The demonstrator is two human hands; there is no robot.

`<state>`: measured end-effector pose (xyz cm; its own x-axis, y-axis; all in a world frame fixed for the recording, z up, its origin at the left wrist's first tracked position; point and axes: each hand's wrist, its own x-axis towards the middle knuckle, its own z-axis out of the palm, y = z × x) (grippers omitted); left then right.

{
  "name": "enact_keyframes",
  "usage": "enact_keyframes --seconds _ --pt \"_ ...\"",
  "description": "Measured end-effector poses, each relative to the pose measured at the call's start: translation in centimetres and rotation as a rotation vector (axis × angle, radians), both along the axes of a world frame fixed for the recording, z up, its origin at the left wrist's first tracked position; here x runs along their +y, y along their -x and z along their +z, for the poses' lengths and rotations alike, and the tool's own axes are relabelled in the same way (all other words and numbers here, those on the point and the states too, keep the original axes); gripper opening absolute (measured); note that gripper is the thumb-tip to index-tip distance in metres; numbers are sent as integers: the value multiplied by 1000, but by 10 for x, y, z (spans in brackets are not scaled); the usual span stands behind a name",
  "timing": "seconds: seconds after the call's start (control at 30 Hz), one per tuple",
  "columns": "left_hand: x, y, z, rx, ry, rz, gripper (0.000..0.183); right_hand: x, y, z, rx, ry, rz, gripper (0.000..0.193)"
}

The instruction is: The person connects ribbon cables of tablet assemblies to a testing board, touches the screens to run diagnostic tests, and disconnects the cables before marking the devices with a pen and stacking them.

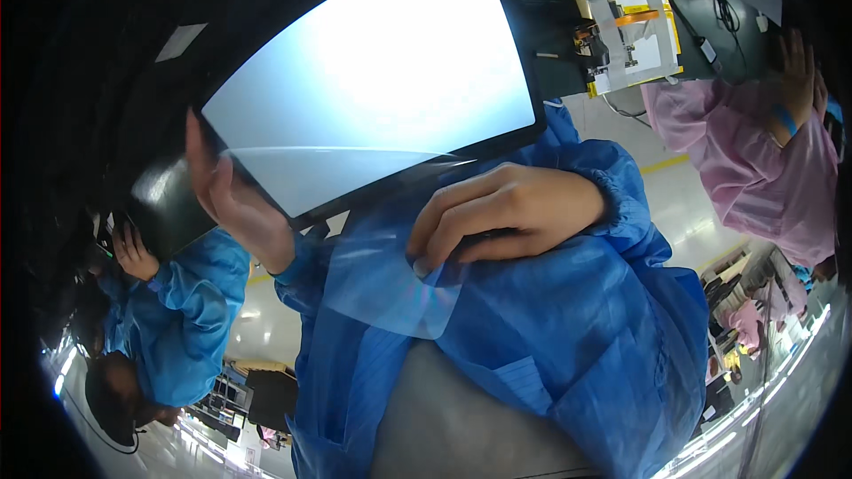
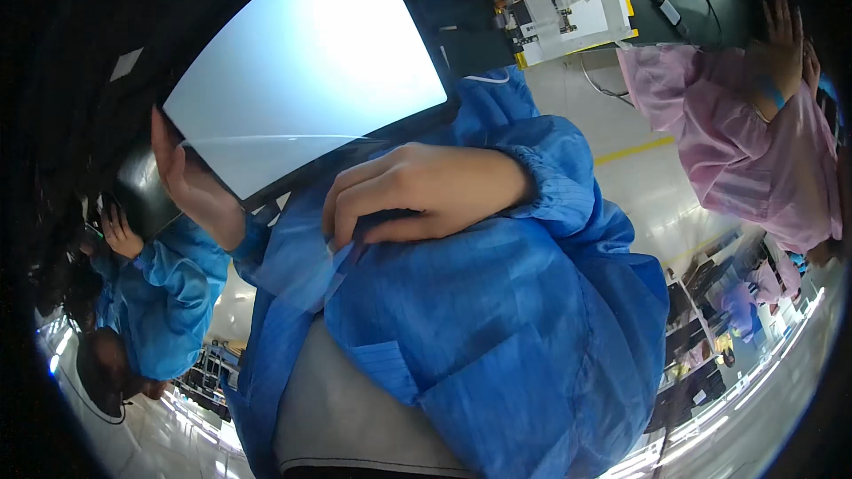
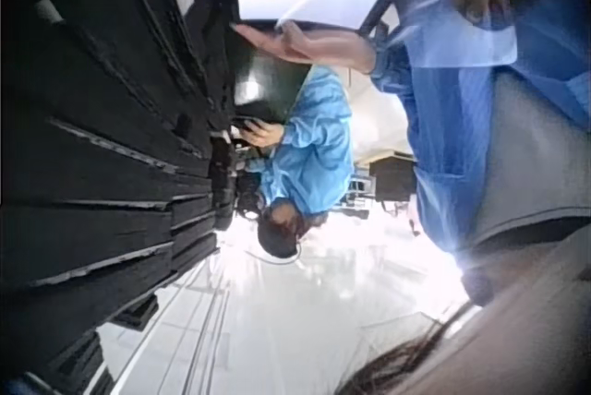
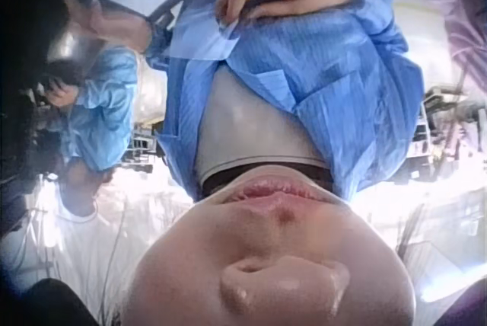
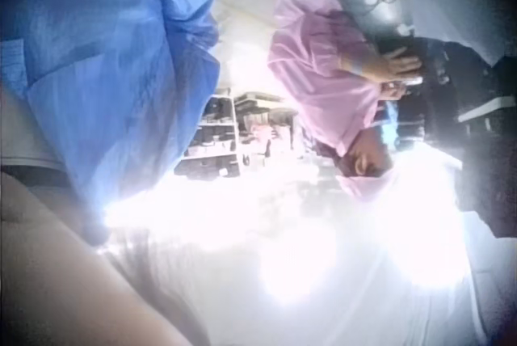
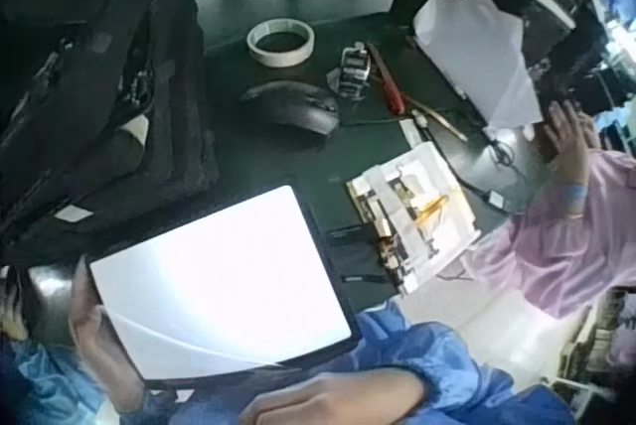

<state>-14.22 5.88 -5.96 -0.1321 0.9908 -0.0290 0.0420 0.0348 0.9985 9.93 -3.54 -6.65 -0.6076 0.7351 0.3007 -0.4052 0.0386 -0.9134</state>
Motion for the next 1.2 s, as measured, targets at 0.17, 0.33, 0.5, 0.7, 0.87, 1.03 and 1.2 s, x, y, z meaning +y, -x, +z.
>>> enact_keyframes --seconds 0.17,0.33,0.5,0.7,0.87,1.03,1.2 --pt "-4 8 6 303 -236 55 23 6 -19 27 -288 -25 -362 19" --pt "-13 27 40 207 -485 -665 10 16 -27 37 -490 -544 -1228 56" --pt "-15 6 71 348 -404 -1104 23 23 -9 39 -1097 -686 -794 27" --pt "-28 -14 100 -393 -410 -588 30 21 -8 34 -943 -659 -726 18" --pt "-31 0 109 -398 -506 -594 33 19 -10 32 -873 -584 -829 19" --pt "-29 14 106 -317 -531 -590 36 21 -9 40 -963 -560 -788 19" --pt "-26 31 92 -200 -539 -472 39 22 -9 38 -970 -523 -783 19"
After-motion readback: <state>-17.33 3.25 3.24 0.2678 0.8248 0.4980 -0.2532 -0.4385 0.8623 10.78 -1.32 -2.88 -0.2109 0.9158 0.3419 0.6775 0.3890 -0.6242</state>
